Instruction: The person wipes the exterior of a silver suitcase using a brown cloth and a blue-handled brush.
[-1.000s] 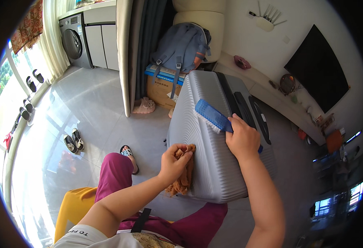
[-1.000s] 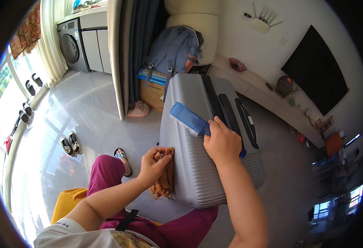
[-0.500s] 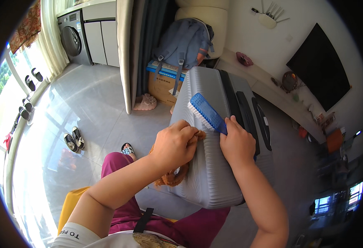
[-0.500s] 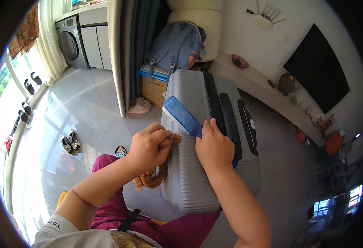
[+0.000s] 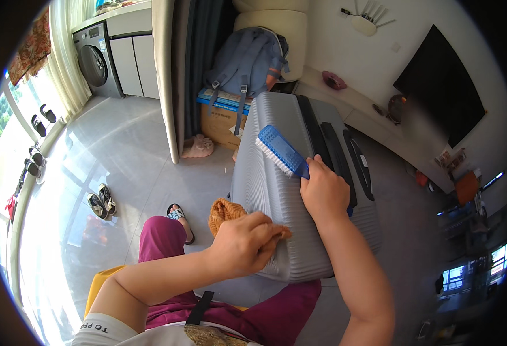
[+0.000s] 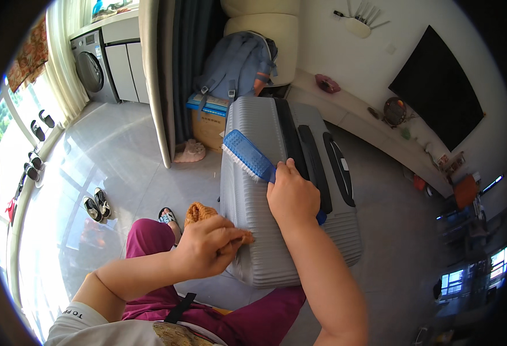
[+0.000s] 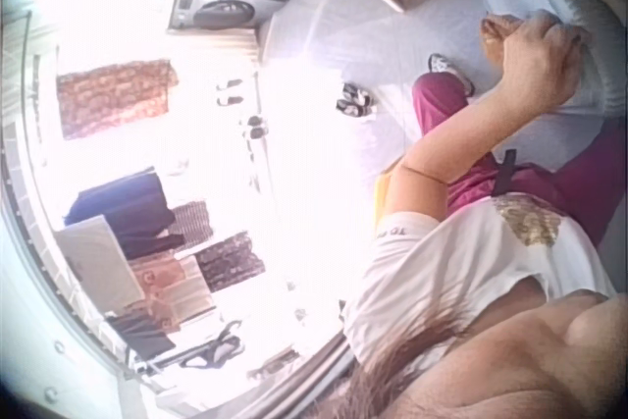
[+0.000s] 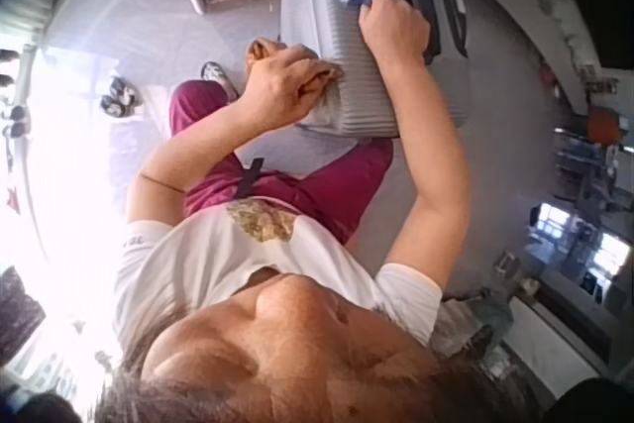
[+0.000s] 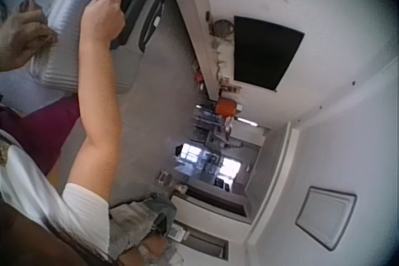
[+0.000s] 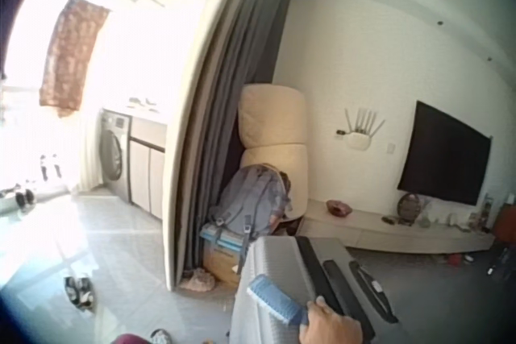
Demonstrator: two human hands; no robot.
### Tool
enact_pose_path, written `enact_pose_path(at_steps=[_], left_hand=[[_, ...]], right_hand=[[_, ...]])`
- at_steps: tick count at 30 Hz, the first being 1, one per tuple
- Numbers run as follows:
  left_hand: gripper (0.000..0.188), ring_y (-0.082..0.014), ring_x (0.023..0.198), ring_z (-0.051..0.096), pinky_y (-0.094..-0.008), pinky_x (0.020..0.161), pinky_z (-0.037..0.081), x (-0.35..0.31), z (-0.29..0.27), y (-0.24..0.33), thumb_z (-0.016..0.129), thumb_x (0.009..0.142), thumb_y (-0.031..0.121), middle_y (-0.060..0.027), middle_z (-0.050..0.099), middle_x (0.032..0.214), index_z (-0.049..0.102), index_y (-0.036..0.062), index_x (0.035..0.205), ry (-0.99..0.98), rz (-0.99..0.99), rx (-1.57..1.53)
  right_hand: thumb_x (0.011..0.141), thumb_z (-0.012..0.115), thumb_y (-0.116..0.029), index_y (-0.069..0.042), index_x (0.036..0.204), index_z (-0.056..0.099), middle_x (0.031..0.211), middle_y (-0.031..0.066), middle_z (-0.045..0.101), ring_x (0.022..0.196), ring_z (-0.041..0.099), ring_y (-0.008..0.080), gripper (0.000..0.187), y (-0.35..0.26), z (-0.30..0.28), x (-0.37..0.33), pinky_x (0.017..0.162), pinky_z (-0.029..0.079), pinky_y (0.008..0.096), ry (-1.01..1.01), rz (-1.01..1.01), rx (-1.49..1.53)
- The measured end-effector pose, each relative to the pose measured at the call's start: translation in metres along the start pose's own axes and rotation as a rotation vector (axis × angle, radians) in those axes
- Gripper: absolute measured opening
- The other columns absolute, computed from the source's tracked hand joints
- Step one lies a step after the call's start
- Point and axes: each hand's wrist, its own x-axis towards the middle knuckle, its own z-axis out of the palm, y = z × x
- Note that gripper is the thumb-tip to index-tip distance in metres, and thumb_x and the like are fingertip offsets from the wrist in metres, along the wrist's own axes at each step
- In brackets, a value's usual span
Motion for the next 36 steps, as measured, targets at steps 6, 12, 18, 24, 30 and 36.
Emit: enact_pose_path(at_steps=[6, 12, 18, 24, 30, 36], left_hand=[[0.013, -0.0288, 0.065, 0.064, -0.0375, 0.057, 0.053, 0.021, 0.005, -0.04, 0.063, 0.077, 0.007, -0.0085, 0.062, 0.081, 0.068, 0.0066, 0.089, 0.183, -0.183, 0.18], [0.024, -0.0244, 0.066, 0.064, -0.0343, 0.057, 0.053, -0.022, -0.006, 0.01, 0.068, 0.07, 0.001, -0.0086, 0.062, 0.081, 0.067, 0.0053, 0.094, -0.034, 0.042, -0.023], [0.019, -0.0263, 0.066, 0.063, -0.0354, 0.058, 0.054, 0.002, 0.001, -0.02, 0.064, 0.075, 0.004, -0.008, 0.062, 0.083, 0.069, 0.0088, 0.092, 0.119, -0.145, 0.147], [0.024, -0.0238, 0.067, 0.065, -0.0338, 0.058, 0.054, -0.023, -0.001, 0.011, 0.065, 0.071, -0.003, -0.0085, 0.062, 0.081, 0.069, 0.0048, 0.093, 0.048, 0.03, -0.007], [0.019, -0.0274, 0.064, 0.064, -0.0344, 0.058, 0.054, 0.0, 0.007, -0.028, 0.064, 0.074, 0.0, -0.0091, 0.063, 0.085, 0.068, 0.0056, 0.092, 0.176, -0.153, 0.06], [0.026, -0.0231, 0.073, 0.065, -0.0341, 0.059, 0.055, -0.022, -0.009, 0.01, 0.067, 0.072, 0.003, -0.0055, 0.062, 0.086, 0.068, 0.0078, 0.098, -0.042, 0.028, 0.016]], right_hand=[[0.084, 0.064, -0.022, -0.003, 0.114, 0.061, 0.13, 0.0135, 0.059, 0.084, 0.071, 0.032, 0.035, -0.011, -0.005, 0.009, 0.071, 0.059, 0.0411, -0.037, 0.028, -0.009], [0.085, 0.064, -0.023, -0.003, 0.108, 0.062, 0.13, 0.0134, 0.059, 0.084, 0.071, 0.0327, 0.03, -0.006, -0.001, 0.005, 0.071, 0.059, 0.0405, -0.004, 0.027, -0.02], [0.086, 0.062, -0.022, -0.003, 0.108, 0.063, 0.132, 0.0132, 0.058, 0.084, 0.07, 0.0327, 0.029, -0.012, -0.003, 0.011, 0.072, 0.059, 0.0411, -0.023, 0.044, 0.011], [0.086, 0.062, -0.023, -0.003, 0.106, 0.063, 0.132, 0.0125, 0.057, 0.086, 0.07, 0.0329, 0.028, -0.006, 0.0, 0.009, 0.074, 0.058, 0.042, -0.02, 0.063, 0.014], [0.086, 0.063, -0.023, -0.004, 0.106, 0.063, 0.132, 0.0116, 0.057, 0.088, 0.07, 0.0323, 0.028, -0.013, -0.005, 0.016, 0.074, 0.058, 0.0413, -0.038, 0.11, -0.004], [0.086, 0.063, -0.021, -0.005, 0.113, 0.063, 0.133, 0.0112, 0.057, 0.089, 0.07, 0.0321, 0.031, -0.012, -0.004, 0.009, 0.076, 0.058, 0.0412, -0.047, 0.088, -0.016]])
